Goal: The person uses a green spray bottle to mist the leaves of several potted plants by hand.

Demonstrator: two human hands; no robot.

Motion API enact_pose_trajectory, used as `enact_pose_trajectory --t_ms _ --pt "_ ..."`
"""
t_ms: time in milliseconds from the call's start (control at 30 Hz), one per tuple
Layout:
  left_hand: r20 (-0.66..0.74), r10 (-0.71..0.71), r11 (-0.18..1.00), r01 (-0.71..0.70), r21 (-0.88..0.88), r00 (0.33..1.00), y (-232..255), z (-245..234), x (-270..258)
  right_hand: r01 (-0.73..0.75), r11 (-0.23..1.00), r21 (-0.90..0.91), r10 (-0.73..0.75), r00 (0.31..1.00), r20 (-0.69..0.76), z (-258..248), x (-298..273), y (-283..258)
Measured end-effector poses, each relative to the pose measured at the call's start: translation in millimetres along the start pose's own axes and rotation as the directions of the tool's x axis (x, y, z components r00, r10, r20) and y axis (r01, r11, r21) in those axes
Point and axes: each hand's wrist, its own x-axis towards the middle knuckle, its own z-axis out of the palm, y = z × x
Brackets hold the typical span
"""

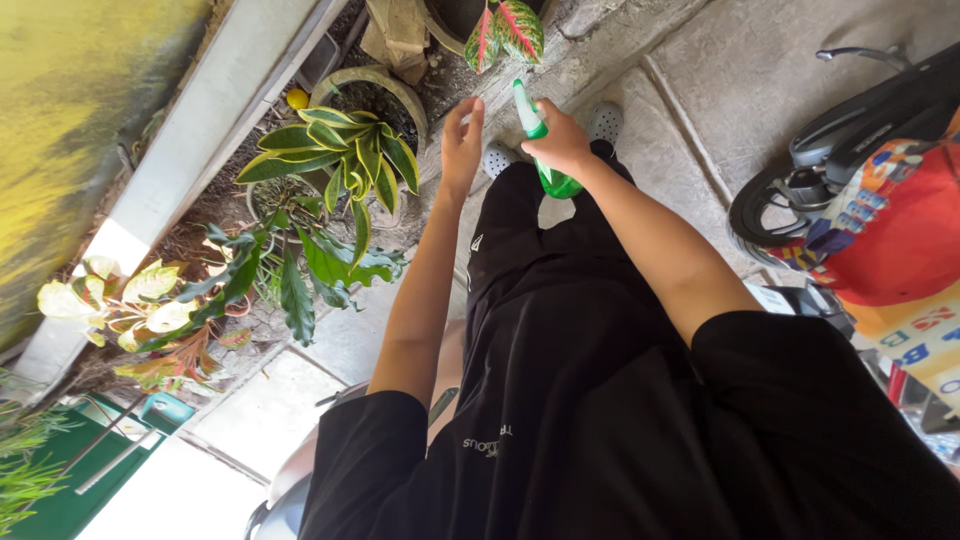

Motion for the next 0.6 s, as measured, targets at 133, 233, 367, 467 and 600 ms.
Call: enact_pose_trajectory --t_ms 133,233,367,467,600 --pt "-0.02 0.076 0.994 -0.077 -0.073 0.997 1 4 8 0.045 0.997 -0.061 -0.046 0.999 -0.01 3 16 11" --pt "-0.042 0.061 0.994 -0.064 -0.091 0.997 -11 8 14 -0.001 0.998 -0.063 0.0 1.0 -0.015 7 26 19" --pt "-0.09 0.032 0.995 -0.04 -0.087 0.995 -31 14 31 0.072 0.993 -0.089 -0.072 0.997 0.002 10 44 32" --pt "-0.13 0.069 0.993 -0.081 -0.09 0.989 -47 19 47 0.076 0.993 -0.092 -0.077 0.997 -0.003 13 55 38" --pt "-0.138 -0.012 0.991 -0.006 -0.133 0.99 -60 24 61 0.074 0.994 -0.085 -0.075 0.997 -0.01 16 70 40"
